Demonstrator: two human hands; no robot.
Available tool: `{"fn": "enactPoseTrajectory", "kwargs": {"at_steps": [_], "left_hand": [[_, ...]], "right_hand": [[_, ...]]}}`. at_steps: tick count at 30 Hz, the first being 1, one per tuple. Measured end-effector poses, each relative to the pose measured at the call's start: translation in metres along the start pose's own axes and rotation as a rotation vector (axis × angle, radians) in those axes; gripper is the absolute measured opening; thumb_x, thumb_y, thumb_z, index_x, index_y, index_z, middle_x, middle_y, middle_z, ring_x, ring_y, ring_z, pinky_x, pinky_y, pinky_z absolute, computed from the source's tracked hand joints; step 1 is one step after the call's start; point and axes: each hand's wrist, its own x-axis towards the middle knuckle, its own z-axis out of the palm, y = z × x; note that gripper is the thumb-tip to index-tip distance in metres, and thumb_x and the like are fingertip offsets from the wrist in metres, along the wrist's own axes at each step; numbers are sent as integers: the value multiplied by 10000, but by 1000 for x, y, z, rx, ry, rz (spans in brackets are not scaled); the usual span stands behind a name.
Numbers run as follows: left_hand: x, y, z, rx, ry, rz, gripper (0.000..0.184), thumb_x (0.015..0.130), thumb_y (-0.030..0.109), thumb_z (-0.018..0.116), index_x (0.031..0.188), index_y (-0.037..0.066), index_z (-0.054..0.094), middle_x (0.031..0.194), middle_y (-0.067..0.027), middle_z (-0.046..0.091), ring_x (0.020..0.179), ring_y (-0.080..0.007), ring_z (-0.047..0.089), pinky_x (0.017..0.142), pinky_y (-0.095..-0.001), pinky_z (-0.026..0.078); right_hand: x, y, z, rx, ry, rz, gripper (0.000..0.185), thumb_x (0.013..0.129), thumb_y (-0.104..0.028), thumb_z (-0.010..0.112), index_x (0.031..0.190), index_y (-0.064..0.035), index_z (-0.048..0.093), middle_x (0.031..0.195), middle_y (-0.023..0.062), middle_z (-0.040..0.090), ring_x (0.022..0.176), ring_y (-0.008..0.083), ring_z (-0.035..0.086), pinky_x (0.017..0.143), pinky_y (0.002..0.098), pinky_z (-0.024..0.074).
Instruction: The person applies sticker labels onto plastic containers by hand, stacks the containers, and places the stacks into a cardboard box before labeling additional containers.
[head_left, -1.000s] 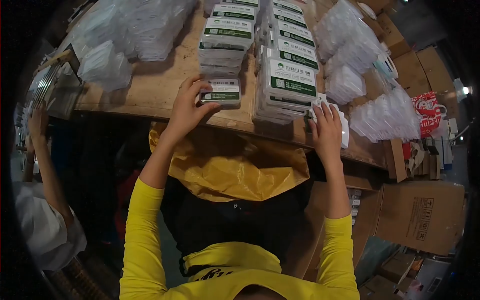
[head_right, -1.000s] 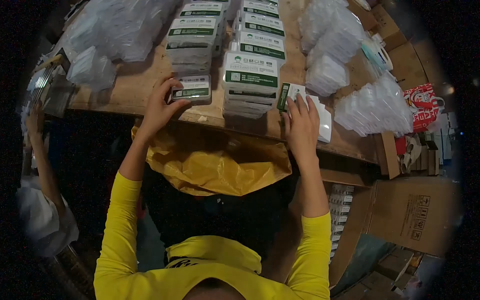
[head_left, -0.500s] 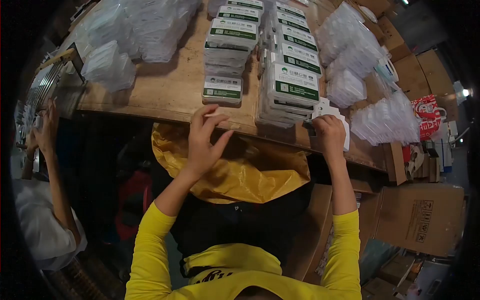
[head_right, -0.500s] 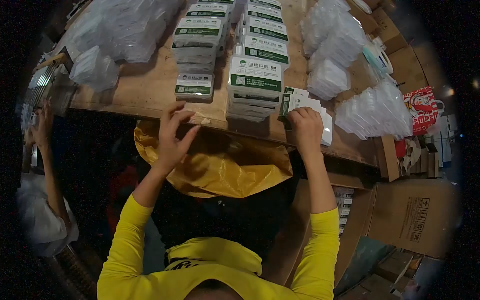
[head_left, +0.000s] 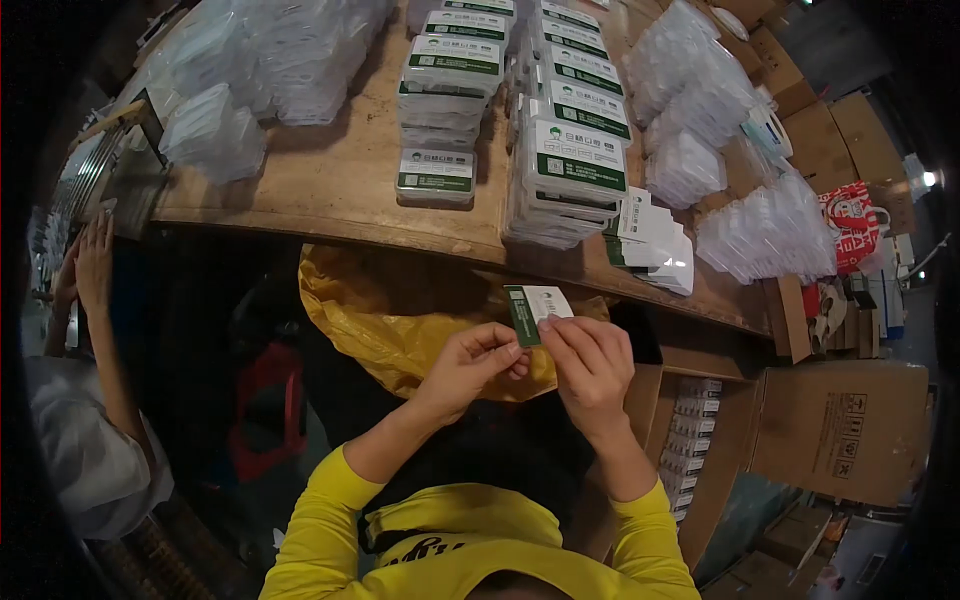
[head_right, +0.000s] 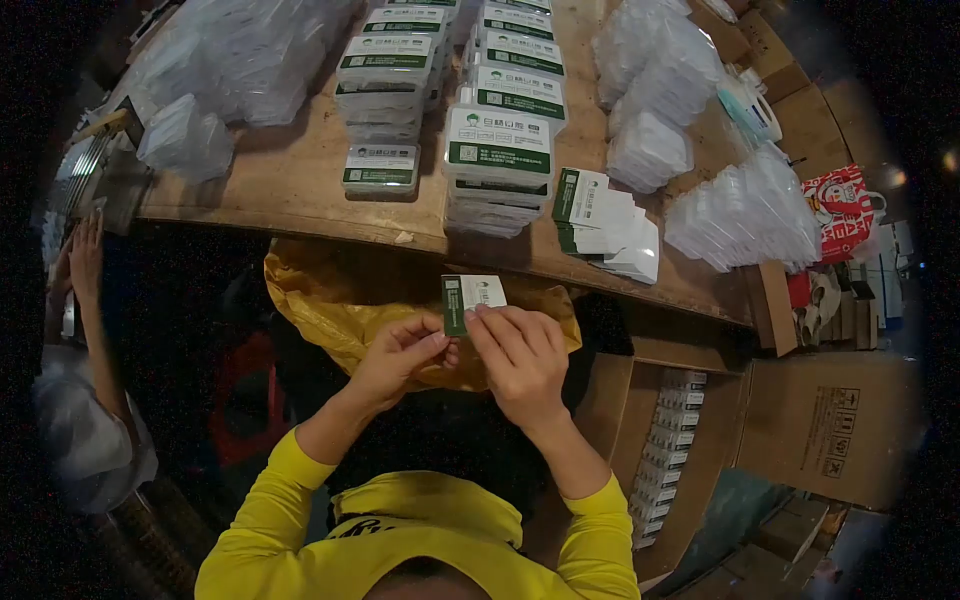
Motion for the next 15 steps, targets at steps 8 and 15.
{"fn": "enactPoseTrajectory", "kwargs": {"at_steps": [8, 15], "left_hand": [[-15, 10, -1, -80, 96, 26, 132, 839, 70, 533, 929, -22, 562, 831, -47, 586, 748, -94, 551, 703, -219, 449], [-14, 9, -4, -77, 113, 69, 143, 835, 65, 534, 935, -30, 571, 848, -70, 589, 762, -128, 563, 720, -255, 474]], "right_hand": [[2, -7, 12, 26, 16, -27, 266, 643, -60, 565, 899, -26, 629, 881, 63, 605, 809, 203, 552, 693, 323, 415], [5, -9, 13, 24, 7, -25, 263, 644, -52, 564, 896, -24, 630, 878, 64, 607, 799, 207, 554, 680, 316, 418]]}}
